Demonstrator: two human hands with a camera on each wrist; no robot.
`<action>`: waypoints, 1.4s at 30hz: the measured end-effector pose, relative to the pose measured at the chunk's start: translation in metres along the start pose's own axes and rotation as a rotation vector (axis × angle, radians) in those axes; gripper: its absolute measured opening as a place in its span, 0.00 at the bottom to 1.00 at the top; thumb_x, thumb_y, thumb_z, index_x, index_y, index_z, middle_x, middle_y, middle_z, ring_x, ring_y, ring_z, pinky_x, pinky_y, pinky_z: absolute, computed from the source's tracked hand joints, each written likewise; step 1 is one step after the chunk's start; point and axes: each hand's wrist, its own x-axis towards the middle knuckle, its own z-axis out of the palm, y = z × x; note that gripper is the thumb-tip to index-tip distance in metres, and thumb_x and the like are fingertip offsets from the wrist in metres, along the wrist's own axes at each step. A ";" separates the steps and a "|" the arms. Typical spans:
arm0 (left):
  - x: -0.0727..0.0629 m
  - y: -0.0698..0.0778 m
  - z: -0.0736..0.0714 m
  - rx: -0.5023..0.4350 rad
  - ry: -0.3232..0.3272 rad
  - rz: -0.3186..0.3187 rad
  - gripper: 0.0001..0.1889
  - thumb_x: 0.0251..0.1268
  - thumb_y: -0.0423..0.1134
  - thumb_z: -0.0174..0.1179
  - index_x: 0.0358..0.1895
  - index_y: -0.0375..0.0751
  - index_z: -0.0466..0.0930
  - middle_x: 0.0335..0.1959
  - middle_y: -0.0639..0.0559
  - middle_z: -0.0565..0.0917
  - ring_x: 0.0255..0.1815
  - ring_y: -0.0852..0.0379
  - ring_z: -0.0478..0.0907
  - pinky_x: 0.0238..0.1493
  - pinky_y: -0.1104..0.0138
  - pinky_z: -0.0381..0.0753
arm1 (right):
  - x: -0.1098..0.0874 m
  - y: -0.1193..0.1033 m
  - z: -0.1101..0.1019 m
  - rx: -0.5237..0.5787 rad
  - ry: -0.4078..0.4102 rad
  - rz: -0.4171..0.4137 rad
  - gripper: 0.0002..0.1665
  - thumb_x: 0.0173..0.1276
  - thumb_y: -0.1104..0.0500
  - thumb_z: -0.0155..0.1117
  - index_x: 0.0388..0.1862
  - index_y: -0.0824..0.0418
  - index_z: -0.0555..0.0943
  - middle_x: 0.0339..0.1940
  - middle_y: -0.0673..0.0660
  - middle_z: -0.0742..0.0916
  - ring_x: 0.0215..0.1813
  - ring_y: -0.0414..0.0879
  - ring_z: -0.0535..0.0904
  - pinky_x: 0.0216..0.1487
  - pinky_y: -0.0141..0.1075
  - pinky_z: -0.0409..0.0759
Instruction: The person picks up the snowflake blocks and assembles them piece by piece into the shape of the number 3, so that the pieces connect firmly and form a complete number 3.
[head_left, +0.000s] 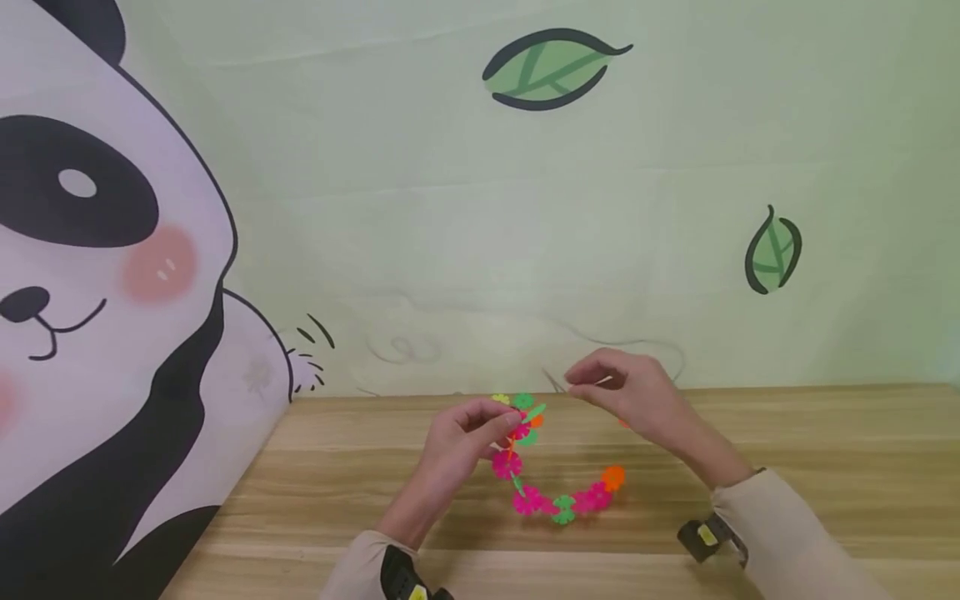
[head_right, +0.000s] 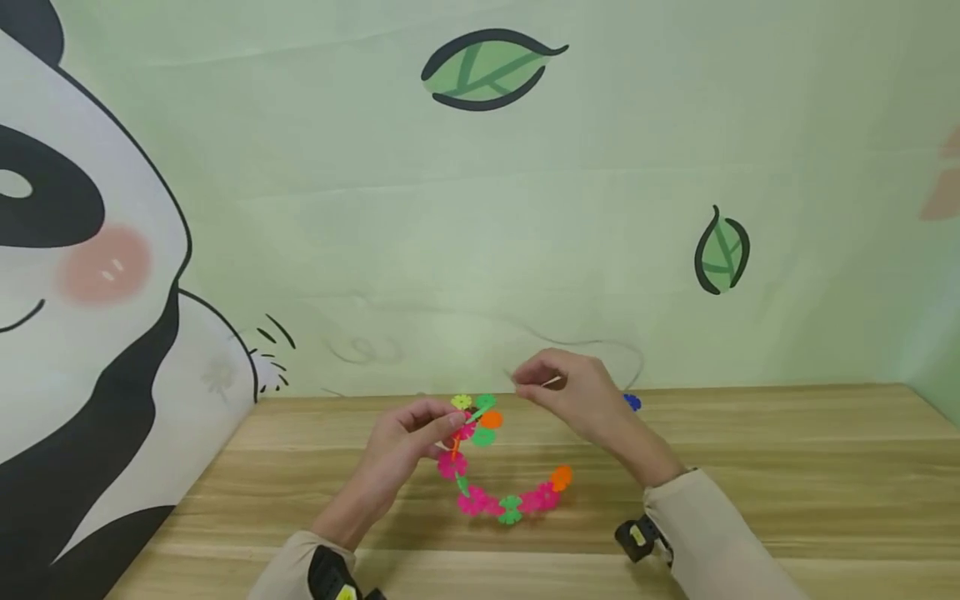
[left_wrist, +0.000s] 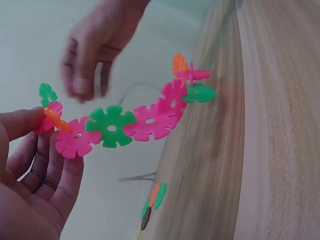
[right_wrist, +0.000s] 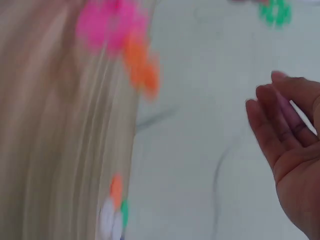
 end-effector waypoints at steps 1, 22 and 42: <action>0.000 0.000 0.000 -0.006 0.002 -0.001 0.12 0.72 0.41 0.71 0.45 0.34 0.88 0.37 0.51 0.88 0.35 0.54 0.85 0.38 0.65 0.87 | 0.001 0.007 -0.006 -0.035 0.004 0.025 0.08 0.69 0.68 0.75 0.46 0.61 0.89 0.42 0.51 0.91 0.46 0.48 0.88 0.49 0.38 0.89; 0.000 -0.002 0.001 0.045 -0.005 -0.002 0.11 0.72 0.43 0.71 0.45 0.39 0.88 0.39 0.50 0.88 0.38 0.52 0.86 0.40 0.62 0.88 | -0.014 0.098 -0.046 -0.404 -0.251 0.324 0.11 0.65 0.65 0.78 0.41 0.71 0.87 0.36 0.58 0.88 0.40 0.53 0.81 0.51 0.55 0.86; 0.000 -0.001 0.001 0.049 -0.010 0.000 0.13 0.72 0.45 0.71 0.45 0.37 0.88 0.38 0.49 0.88 0.38 0.52 0.85 0.40 0.62 0.88 | -0.015 0.078 -0.039 -0.262 -0.147 0.349 0.10 0.69 0.67 0.73 0.43 0.69 0.80 0.37 0.59 0.85 0.39 0.52 0.80 0.42 0.43 0.84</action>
